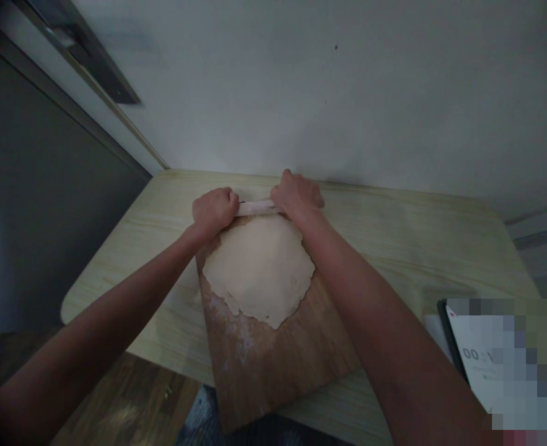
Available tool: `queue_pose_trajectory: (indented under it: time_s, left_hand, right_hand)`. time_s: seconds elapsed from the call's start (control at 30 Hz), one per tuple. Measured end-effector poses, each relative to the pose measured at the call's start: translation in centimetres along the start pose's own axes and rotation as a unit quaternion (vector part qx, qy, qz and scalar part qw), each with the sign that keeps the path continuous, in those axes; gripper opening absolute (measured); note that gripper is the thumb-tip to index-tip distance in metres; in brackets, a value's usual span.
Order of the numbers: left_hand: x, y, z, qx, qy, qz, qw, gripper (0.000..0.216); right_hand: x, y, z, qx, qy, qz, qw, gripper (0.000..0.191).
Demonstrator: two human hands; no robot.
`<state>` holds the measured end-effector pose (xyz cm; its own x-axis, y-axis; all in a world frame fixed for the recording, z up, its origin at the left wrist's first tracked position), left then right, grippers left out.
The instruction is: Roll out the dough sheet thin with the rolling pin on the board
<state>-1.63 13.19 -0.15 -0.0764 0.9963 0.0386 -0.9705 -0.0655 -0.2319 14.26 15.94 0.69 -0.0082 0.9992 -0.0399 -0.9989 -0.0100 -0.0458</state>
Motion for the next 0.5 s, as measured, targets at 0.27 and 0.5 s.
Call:
queue_pose_trajectory:
  time_s: [0.27,0.5]
  left_hand:
    - [1.9,0.4,-0.4,-0.028,0.012,0.038,0.999,0.053]
    - [3.1,0.6,-0.4,-0.053,0.020,0.051,0.997,0.051]
  right_hand:
    - [1.8,0.3,-0.2,0.013,-0.003,0.009,1.000,0.036]
    - [2.7,0.4,-0.2,0.022,-0.019,0.012,1.000,0.036]
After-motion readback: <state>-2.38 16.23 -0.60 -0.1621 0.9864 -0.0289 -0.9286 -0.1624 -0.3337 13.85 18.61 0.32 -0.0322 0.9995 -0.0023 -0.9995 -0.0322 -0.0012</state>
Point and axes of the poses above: each hand's wrist, its own x-axis towards the middle knuckle, its own z-axis out of the back of the hand, y = z × x, the point moved 3 cm from there along x, towards the middle knuckle, and after that the axes turned 13 degrees about -x, right-handed, at the moved point
